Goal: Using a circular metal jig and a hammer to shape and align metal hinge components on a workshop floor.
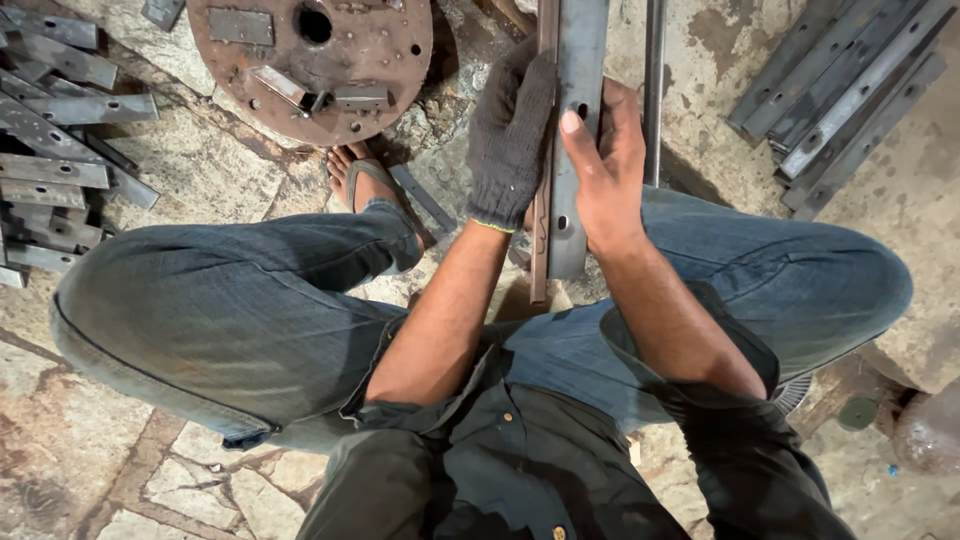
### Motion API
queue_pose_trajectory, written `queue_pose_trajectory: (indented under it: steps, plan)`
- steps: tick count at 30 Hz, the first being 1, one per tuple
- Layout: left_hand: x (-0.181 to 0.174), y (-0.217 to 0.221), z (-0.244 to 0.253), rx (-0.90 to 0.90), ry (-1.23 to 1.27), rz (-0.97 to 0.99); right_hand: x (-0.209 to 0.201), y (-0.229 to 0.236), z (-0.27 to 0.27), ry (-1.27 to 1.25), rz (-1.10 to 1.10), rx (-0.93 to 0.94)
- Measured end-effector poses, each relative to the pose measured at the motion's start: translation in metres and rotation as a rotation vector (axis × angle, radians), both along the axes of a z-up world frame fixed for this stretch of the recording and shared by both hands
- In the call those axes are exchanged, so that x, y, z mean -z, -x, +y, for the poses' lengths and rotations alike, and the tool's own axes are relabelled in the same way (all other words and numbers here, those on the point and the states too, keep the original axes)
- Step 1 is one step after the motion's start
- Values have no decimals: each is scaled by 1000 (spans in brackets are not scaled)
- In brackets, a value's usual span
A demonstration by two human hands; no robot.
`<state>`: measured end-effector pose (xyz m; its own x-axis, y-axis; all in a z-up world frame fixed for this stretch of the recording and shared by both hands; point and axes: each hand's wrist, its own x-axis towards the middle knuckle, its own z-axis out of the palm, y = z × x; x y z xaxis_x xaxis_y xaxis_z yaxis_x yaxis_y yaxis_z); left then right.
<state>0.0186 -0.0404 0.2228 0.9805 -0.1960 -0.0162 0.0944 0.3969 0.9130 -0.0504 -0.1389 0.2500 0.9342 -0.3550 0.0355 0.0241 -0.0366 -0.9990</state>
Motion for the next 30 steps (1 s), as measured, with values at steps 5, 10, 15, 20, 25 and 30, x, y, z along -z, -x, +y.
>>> queue_pose_trajectory:
  steps: [5, 10, 15, 20, 25, 30]
  plan:
    - [6, -1, 0, 9, -18, -19, 0, 0, 0, 15, -13, 1]
    - [10, 1, 2, -1, -22, -63, -1, 1, 0, 41, -22, -5]
    - [20, 1, 0, -38, -70, -70, 1, 0, 1, 25, -49, -16]
    - [21, 2, 0, -53, -38, -102, 1, 1, 1, 59, -44, -15]
    - [8, -6, 2, -56, -143, -134, -13, -5, -4, 161, -13, -26]
    - [-2, -13, 8, -30, 20, -31, -21, -1, -27, 59, 74, -108]
